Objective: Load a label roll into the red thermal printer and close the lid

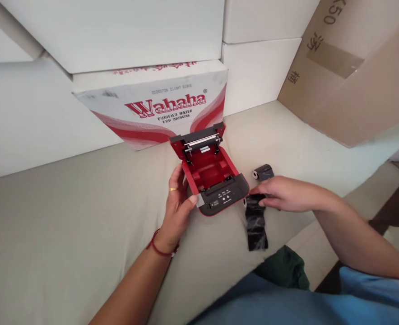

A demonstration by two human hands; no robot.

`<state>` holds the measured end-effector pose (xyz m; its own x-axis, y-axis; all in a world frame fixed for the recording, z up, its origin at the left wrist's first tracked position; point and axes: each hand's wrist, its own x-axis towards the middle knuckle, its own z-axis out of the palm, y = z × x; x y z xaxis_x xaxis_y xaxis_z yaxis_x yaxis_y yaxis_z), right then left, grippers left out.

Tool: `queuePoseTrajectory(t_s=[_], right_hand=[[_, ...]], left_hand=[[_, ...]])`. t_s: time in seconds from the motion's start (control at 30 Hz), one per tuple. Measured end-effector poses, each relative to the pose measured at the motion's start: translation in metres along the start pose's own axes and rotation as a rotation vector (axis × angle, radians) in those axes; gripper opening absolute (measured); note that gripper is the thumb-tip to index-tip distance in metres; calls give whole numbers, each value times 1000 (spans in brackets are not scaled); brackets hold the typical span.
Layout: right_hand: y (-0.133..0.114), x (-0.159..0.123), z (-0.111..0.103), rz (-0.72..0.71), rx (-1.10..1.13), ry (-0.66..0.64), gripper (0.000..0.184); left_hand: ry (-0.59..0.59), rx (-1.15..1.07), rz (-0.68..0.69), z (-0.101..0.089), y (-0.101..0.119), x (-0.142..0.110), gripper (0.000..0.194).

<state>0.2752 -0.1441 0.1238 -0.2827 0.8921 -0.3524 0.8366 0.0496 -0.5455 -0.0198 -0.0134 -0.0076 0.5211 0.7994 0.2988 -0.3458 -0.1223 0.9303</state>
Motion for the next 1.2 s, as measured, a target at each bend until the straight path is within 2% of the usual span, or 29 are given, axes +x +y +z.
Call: queuePoseTrajectory(t_s=[0.07, 0.13, 0.2, 0.23, 0.33, 0.43, 0.53, 0.67, 0.73, 0.77, 0.87, 0.93, 1.03, 1.13, 1.2], right_hand=[[2, 5, -1, 11, 70, 6, 34], [10, 6, -7, 63, 74, 127, 38], [26, 7, -14, 164, -24, 272, 40], [35, 9, -16, 220, -91, 304, 42], [58, 22, -13, 317, -230, 218, 50], [67, 29, -8, 340, -269, 159, 47], [58, 10, -28, 280, -148, 61, 36], [25, -32, -84, 75, 66, -118, 40], [4, -34, -102, -67, 152, -155, 42], [-6, -27, -105, -135, 181, -152, 42], [-32, 17, -87, -233, 180, -38, 42], [-45, 53, -63, -194, 117, 112, 41], [-59, 92, -31, -96, -89, 247, 39], [-69, 108, -17, 23, -288, 245, 43], [-74, 112, -14, 73, -370, 220, 44]], left_hand=[[10, -5, -17, 1, 3, 0, 80], [21, -11, -22, 2, 4, 0, 80], [28, -12, -26, 2, 4, 0, 80], [28, -12, -30, 1, 4, 0, 80], [15, -15, -25, 1, 1, -1, 79], [-1, -17, -5, 1, 0, -1, 79], [-4, -16, -20, 1, 0, -2, 80], [-11, 17, -30, 2, 0, -3, 83], [17, 113, 9, 3, 2, -5, 81], [54, 190, 46, 4, 4, -7, 78], [220, 483, 256, 9, 13, -16, 67], [280, 653, 449, 14, 20, -22, 61], [212, 850, 647, 24, 30, -29, 55], [90, 992, 697, 33, 35, -31, 52], [58, 1046, 702, 37, 38, -31, 48]])
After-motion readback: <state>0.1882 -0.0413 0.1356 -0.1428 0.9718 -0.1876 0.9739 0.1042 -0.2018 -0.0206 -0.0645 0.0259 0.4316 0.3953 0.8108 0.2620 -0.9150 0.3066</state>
